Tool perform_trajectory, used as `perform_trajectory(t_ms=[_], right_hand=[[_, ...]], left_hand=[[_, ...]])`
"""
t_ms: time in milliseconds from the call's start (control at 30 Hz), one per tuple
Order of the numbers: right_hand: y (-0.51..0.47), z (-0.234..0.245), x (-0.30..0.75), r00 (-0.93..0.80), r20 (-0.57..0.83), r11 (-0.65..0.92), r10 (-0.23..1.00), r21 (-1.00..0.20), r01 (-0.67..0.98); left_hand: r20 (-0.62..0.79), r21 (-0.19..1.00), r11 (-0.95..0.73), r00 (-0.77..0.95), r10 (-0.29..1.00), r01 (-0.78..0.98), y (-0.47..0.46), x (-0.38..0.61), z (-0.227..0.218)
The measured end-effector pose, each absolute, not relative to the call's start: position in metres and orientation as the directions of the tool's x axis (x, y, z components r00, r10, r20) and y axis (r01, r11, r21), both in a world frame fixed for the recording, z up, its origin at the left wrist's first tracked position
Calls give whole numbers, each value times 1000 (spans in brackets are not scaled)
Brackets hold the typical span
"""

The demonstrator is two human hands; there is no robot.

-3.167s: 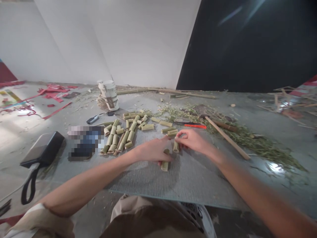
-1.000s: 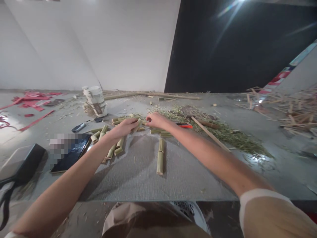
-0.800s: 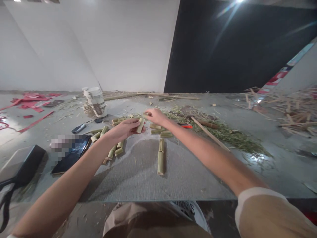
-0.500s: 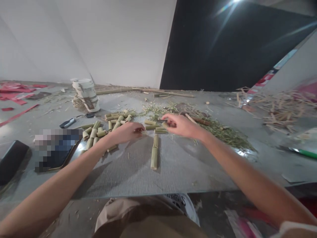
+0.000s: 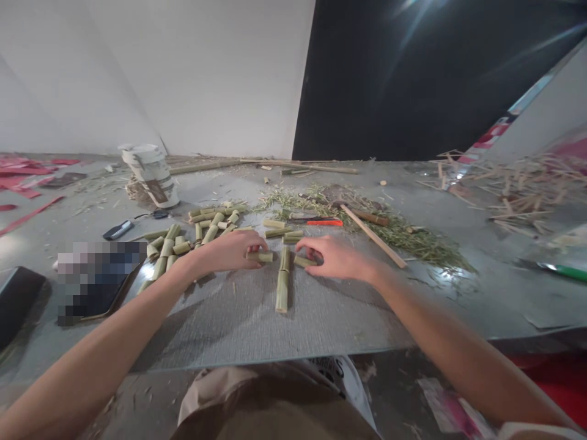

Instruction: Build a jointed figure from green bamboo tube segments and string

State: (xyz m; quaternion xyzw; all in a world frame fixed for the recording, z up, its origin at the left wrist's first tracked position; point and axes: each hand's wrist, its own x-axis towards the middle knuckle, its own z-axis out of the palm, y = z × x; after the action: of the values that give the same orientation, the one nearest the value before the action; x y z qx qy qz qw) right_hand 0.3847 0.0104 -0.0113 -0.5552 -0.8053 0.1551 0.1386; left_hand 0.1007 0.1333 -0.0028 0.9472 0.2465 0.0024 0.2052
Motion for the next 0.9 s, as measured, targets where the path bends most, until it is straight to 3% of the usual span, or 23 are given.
perform_trajectory(t_ms=[167, 300, 367, 633, 800, 833, 900], right_hand=[[7, -10, 390, -283, 29, 275, 959, -354, 894], [33, 2, 387, -195, 161, 242, 968, -361, 901], [60, 8, 377, -209, 202, 261, 957, -278, 924], [147, 16, 322, -227, 78, 239, 971, -251, 938], [81, 25, 334, -180, 152, 224, 972, -354, 908], [58, 22, 340, -181, 139, 223, 974, -411, 884], [13, 10, 350, -200, 32, 168, 979, -680, 713]], left_hand=[[-98, 347, -801, 868, 486, 488, 132, 101, 4], [-98, 343, -812, 877, 470, 473, 133, 102, 4], [-94, 340, -814, 878, 470, 472, 133, 102, 3], [-62, 322, -843, 898, 436, 431, 131, 99, 3], [-41, 388, -837, 915, 402, 385, 134, 99, 1], [-41, 392, -837, 917, 397, 381, 134, 100, 1], [-61, 378, -843, 919, 391, 383, 133, 102, 2]])
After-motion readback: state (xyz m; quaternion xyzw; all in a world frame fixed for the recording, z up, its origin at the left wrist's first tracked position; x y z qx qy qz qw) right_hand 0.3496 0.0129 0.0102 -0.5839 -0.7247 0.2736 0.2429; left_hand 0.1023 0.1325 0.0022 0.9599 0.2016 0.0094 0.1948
